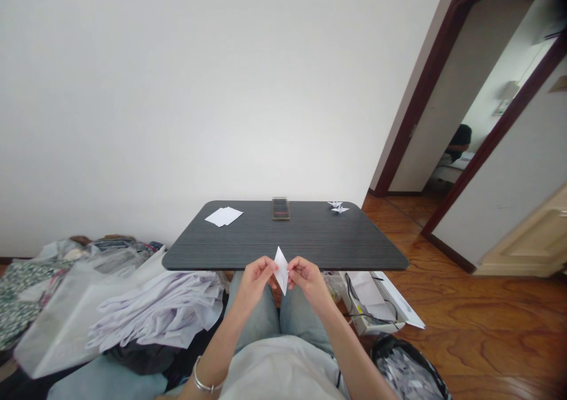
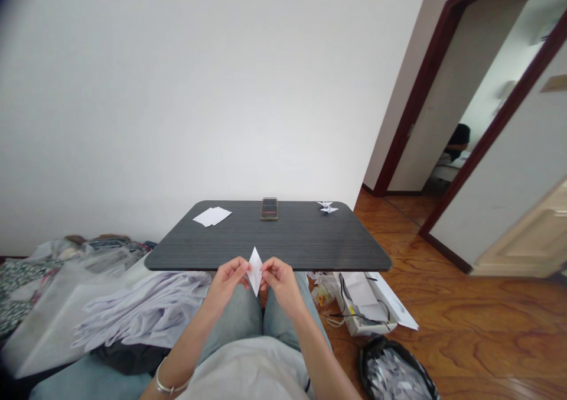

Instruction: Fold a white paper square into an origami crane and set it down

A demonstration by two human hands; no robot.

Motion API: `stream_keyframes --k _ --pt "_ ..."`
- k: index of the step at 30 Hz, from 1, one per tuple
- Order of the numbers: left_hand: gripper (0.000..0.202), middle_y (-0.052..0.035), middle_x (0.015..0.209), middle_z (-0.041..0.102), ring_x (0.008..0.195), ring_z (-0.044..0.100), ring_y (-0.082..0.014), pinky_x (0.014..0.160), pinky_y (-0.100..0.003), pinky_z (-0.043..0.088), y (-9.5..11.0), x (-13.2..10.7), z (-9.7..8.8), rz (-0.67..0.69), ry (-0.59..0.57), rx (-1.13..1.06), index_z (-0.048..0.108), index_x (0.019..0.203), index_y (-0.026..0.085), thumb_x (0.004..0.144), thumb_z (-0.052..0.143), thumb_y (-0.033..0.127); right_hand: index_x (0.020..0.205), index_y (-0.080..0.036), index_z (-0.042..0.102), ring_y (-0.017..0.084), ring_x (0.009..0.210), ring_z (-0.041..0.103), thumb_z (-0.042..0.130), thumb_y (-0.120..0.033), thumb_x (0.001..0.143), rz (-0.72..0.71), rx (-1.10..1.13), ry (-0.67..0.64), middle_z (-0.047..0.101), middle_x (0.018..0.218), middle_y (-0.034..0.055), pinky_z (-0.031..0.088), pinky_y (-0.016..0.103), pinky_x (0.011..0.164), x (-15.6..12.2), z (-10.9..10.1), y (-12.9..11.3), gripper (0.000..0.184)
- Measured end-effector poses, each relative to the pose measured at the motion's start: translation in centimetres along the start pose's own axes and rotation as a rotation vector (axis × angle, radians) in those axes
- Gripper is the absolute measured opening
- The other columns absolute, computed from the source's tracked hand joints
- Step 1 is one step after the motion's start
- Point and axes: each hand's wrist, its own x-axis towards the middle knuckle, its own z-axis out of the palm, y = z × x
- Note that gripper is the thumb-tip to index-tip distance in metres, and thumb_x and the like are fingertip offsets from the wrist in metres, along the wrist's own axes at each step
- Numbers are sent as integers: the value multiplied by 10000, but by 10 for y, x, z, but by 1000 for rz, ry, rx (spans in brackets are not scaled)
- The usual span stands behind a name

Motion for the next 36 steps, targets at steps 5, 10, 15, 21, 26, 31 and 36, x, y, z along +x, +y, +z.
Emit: stream_keyframes --k 5,10,15,21,26,31,36 --pt "303 36 540 505 481 460 -80 458 -190 401 -1 0 0 -2 -12 -14 502 597 150 739 621 390 680 -186 552 96 457 497 680 -347 684 12 14 -26 537 515 -44 435 208 455 0 0 -1 205" --pt "229 11 590 583 518 507 -103 484 -212 422 -2 2 -3 -54 -15 18 618 764 123 668 683 320 702 -184 556 89 459 510 684 -362 690 25 66 -43 550 527 -42 447 198 453 1 -2 1 220" --pt "230 -22 626 635 550 550 -131 502 -228 429 0 2 -3 -88 46 67 668 812 111 667 664 290 720 -181 567 94 476 520 651 -400 722 27 48 -56 554 553 -33 457 197 447 0 0 0 235" --pt "208 -26 652 656 560 565 -136 499 -226 436 1 1 -1 -101 78 99 679 811 120 670 656 271 668 -178 536 88 455 512 675 -332 699 27 1 17 546 524 -43 438 184 427 0 2 3 209" --pt "216 -18 654 666 567 573 -131 506 -216 431 2 2 -3 -106 100 13 681 816 131 662 679 283 748 -173 631 93 458 515 641 -285 689 25 -4 3 576 545 -30 433 198 443 1 -1 2 127" --pt "219 -17 653 678 566 578 -122 534 -214 438 3 1 -2 -131 98 -82 685 827 133 662 695 276 748 -170 674 96 454 493 629 -299 708 18 -36 8 580 537 -19 399 210 451 0 -2 -1 142" --pt "219 -22 692 694 587 591 -123 554 -219 452 2 1 -2 -148 121 -145 683 833 142 660 704 274 881 -182 657 106 535 495 656 -309 712 28 14 -98 592 636 -7 390 204 477 -3 -2 -3 211"
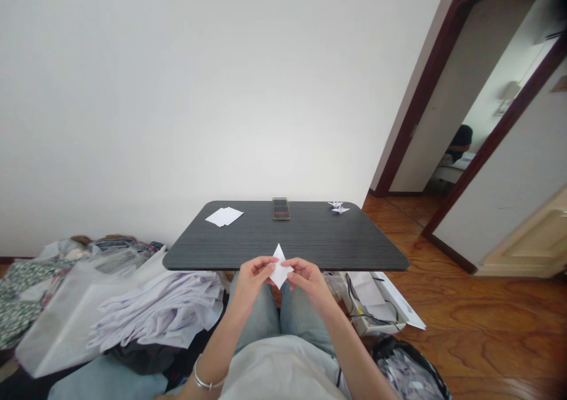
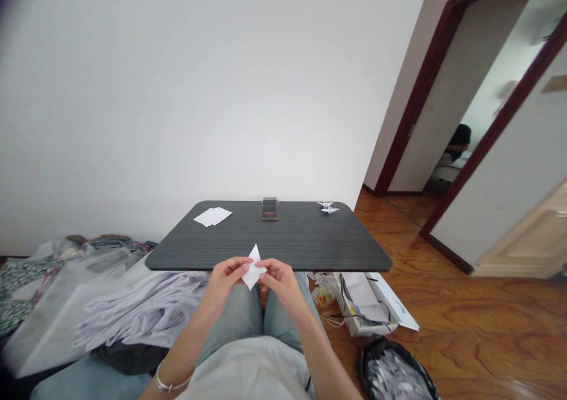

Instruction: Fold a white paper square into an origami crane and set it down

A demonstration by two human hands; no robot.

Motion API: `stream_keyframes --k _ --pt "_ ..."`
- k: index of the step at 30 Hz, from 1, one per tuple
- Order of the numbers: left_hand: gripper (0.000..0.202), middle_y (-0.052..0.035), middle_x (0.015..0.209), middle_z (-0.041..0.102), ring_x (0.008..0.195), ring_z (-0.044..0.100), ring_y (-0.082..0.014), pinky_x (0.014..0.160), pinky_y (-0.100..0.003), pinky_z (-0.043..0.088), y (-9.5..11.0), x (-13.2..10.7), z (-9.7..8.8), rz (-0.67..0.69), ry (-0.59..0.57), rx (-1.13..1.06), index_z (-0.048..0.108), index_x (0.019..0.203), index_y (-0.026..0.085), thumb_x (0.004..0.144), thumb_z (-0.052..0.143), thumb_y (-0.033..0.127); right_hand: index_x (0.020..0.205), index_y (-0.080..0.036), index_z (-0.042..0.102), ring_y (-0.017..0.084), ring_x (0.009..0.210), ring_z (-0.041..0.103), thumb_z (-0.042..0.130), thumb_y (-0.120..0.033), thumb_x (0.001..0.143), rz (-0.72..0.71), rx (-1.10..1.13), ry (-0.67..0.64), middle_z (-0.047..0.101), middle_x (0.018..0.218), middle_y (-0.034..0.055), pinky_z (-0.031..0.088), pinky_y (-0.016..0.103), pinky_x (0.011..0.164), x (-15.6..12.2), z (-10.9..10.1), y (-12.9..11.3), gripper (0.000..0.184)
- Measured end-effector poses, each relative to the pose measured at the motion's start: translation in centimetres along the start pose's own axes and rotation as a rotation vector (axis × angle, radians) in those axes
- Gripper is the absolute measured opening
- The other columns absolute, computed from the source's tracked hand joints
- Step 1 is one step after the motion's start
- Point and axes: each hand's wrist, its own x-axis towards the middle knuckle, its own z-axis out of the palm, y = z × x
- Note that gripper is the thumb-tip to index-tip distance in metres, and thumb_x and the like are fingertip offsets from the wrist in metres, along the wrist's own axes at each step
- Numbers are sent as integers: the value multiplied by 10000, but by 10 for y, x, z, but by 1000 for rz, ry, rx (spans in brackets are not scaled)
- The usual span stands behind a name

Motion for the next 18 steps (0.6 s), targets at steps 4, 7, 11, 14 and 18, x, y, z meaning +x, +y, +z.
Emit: stream_keyframes --k 4,7,11,14,18 --pt "229 -37 733 707 615 606 -135 570 -228 462 0 0 0 -9 1 -5 684 838 142 653 711 274 932 -198 626 107 567 493 677 -287 692 -1 22 -55 584 708 -2 387 199 484 -1 1 -2 260" --pt "227 -36 736 706 624 608 -137 574 -227 464 0 0 0 -6 -3 -4 686 842 143 658 708 275 932 -199 621 107 572 486 666 -278 701 -1 22 -60 577 719 1 381 196 480 -2 2 -4 248" --pt "213 -26 724 700 616 602 -129 567 -218 458 -1 0 -1 9 0 4 689 840 149 669 700 275 950 -198 618 107 587 489 653 -269 717 -3 23 -73 580 728 3 390 198 495 -3 2 -6 246" --pt "218 -30 731 701 620 607 -138 574 -229 460 -1 0 -1 3 -1 8 689 839 150 667 698 282 942 -193 616 109 591 499 655 -279 713 0 19 -68 584 724 3 394 198 494 -3 2 -6 247" --pt "245 -48 739 702 624 612 -152 573 -241 464 -1 0 -1 -2 0 20 684 851 134 661 701 289 903 -188 616 108 591 505 654 -282 710 -3 15 -47 580 709 0 391 188 482 -3 3 -5 218"
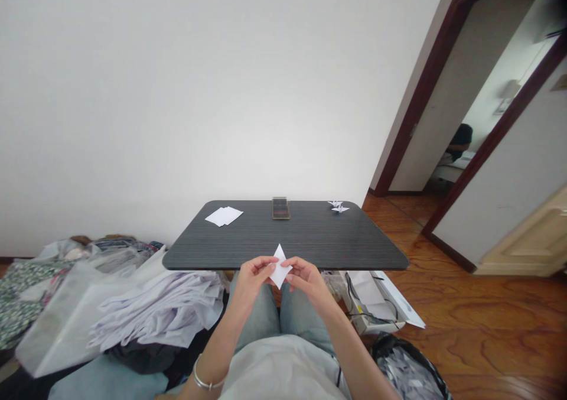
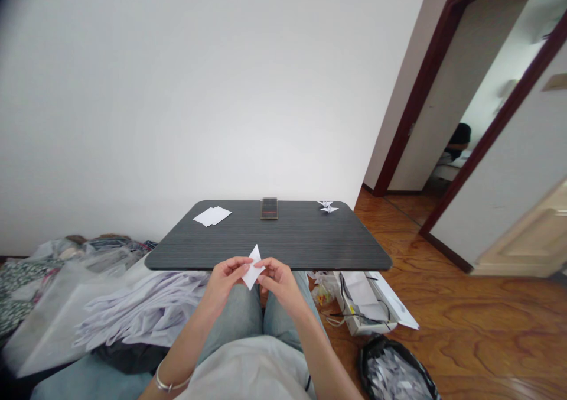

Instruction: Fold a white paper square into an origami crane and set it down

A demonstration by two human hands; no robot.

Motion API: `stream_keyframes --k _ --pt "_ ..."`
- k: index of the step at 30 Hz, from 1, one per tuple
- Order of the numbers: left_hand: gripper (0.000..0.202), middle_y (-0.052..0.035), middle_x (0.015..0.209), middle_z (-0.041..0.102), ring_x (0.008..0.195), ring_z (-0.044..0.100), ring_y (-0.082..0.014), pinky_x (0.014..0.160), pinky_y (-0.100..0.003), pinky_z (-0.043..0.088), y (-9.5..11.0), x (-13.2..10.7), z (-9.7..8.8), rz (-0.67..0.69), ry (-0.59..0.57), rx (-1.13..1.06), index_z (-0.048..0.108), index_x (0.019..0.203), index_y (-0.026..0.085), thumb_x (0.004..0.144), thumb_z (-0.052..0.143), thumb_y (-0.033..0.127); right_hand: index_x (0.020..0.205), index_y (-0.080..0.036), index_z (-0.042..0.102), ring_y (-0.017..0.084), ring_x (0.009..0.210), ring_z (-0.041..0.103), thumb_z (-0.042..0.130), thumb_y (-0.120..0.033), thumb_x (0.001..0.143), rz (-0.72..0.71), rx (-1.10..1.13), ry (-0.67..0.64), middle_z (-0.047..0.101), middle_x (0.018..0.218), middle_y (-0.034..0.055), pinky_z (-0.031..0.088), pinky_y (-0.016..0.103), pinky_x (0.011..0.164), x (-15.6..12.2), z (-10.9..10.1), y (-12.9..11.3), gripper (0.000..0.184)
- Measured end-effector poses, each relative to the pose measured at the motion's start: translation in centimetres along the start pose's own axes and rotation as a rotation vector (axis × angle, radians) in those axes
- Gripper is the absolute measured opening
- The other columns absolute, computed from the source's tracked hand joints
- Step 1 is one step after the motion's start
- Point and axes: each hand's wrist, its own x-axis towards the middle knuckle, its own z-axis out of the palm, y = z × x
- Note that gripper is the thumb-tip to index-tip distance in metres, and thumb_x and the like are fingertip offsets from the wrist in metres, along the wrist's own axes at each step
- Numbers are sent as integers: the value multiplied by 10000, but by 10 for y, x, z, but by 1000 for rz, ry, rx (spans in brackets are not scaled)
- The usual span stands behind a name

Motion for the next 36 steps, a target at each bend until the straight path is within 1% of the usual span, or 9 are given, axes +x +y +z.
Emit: stream_keyframes --k 7,14,19,22,25,27,30,33,36 --pt "241 -30 697 688 596 601 -143 558 -236 457 3 -1 2 2 10 28 680 835 136 653 704 292 813 -193 589 111 564 506 627 -251 684 16 -12 26 567 650 -16 379 186 460 1 2 1 147" --pt "245 -24 675 684 581 596 -140 551 -237 452 5 -2 5 -4 0 57 677 836 136 651 699 294 741 -189 571 86 482 442 587 -162 632 43 -7 54 542 570 -46 344 170 428 4 3 3 114" --pt "260 -33 682 682 585 589 -139 530 -225 445 6 -3 6 20 -3 88 679 842 126 658 694 309 729 -184 585 88 475 444 632 -226 653 72 17 93 548 550 -44 341 181 440 4 5 4 99" --pt "272 -34 682 680 584 586 -137 534 -223 444 4 -2 4 10 7 92 680 863 126 661 694 309 732 -183 614 95 474 453 644 -241 654 47 -16 131 547 539 -39 345 191 439 4 4 6 102" --pt "276 -37 699 679 596 583 -133 552 -222 446 2 0 1 7 8 69 682 878 131 670 692 312 768 -186 645 107 515 493 627 -214 669 1 -80 153 586 598 -16 368 196 452 4 2 8 104" --pt "284 -40 712 678 605 582 -134 561 -224 449 1 0 0 9 3 56 686 878 131 672 692 327 781 -193 664 130 598 539 616 -187 673 -42 -145 159 621 708 14 396 202 471 4 0 10 119" --pt "318 -53 717 672 604 576 -137 558 -229 453 2 0 2 22 -15 60 695 871 121 695 664 384 760 -201 684 170 729 572 612 -161 660 -116 -228 179 629 843 45 429 211 489 5 -2 10 130" --pt "353 -71 744 672 638 581 -146 554 -227 457 3 -1 3 39 -54 70 697 869 115 719 630 427 772 -202 684 168 722 574 587 -161 671 -154 -224 212 626 835 42 439 214 498 6 -2 10 145" --pt "351 -65 748 667 647 581 -147 550 -225 458 0 1 3 62 -83 77 681 888 116 673 686 392 801 -202 679 154 678 568 576 -178 691 -151 -203 222 619 814 32 438 213 497 6 -2 10 153"
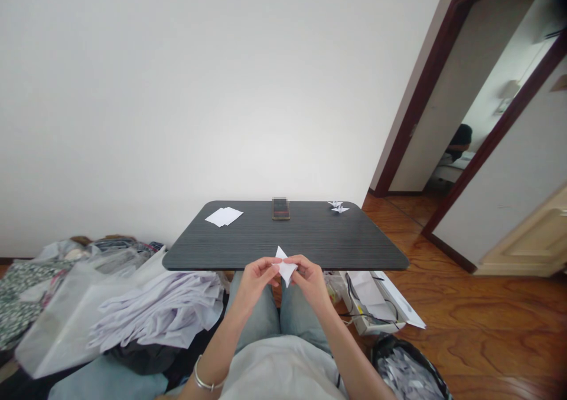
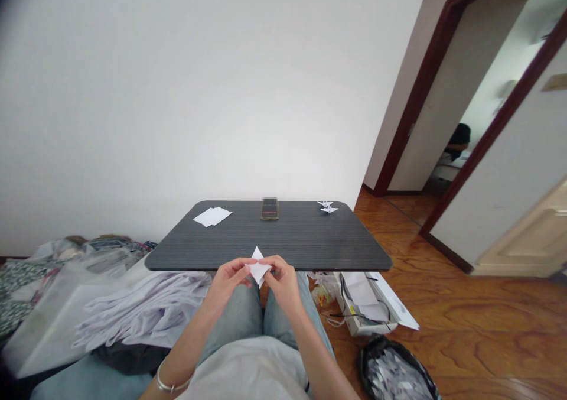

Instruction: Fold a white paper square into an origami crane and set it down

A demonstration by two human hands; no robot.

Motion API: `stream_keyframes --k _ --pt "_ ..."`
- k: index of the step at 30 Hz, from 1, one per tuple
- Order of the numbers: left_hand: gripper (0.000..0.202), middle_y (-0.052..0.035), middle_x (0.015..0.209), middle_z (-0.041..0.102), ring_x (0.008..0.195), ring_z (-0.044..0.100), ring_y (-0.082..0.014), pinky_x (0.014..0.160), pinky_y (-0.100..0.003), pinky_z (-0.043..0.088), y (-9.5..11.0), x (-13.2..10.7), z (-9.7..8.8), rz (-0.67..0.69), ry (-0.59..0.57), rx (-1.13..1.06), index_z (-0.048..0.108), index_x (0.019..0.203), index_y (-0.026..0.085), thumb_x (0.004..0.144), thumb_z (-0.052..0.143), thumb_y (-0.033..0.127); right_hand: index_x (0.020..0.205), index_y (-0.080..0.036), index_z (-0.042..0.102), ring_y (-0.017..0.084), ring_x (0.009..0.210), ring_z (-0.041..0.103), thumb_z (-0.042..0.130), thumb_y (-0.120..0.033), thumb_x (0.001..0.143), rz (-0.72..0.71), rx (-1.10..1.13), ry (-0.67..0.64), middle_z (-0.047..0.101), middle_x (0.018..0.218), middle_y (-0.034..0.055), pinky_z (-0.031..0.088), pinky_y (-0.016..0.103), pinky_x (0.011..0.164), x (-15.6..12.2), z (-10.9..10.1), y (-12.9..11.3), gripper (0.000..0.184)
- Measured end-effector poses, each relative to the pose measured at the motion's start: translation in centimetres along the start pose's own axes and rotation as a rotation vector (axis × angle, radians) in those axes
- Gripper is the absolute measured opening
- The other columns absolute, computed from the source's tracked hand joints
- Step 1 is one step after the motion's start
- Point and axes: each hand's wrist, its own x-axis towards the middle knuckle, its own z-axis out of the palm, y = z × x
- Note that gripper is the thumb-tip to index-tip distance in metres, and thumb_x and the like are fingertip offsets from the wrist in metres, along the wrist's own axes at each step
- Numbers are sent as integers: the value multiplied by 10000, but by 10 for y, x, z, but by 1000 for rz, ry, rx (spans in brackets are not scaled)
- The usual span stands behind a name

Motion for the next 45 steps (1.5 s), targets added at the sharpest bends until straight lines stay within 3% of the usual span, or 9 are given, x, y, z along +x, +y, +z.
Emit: stream_keyframes --k 4,13,20,29,40,45 --pt "360 -29 667 639 589 553 -121 556 -223 448 -6 3 -4 29 -17 30 658 918 115 622 741 302 862 -211 692 143 640 552 571 -199 720 9 -22 0 623 825 37 432 218 496 -1 0 0 187" --pt "328 -54 774 656 672 583 -148 563 -226 459 7 -2 1 -2 29 2 673 876 129 645 710 358 917 -232 710 165 710 572 523 -212 794 -70 -145 -47 648 868 52 435 231 529 -2 -3 -8 224" --pt "447 -34 721 644 640 580 -142 580 -241 450 -1 2 -6 -32 -16 19 614 965 124 576 767 282 801 -212 705 185 746 602 593 -140 720 -105 -229 -19 654 847 60 444 229 524 -1 -5 -3 156" --pt "579 -46 871 636 796 583 -167 666 -253 448 -6 2 -5 -15 -123 32 537 1023 167 508 800 171 734 -208 669 194 826 598 572 -108 711 -136 -271 36 604 907 68 467 220 523 -1 -4 -10 141" --pt "507 -45 872 624 805 569 -164 716 -278 425 -5 2 -4 30 -166 30 519 1044 166 608 759 261 737 -196 649 191 798 607 551 -145 731 -182 -288 64 625 873 62 473 221 513 -1 -3 -10 110" --pt "463 -40 833 601 680 521 -120 609 -235 395 -5 3 -3 30 -136 -35 547 1029 139 657 722 350 762 -204 667 190 808 614 572 -159 741 -194 -293 42 642 879 63 483 222 522 -1 -4 -10 107"
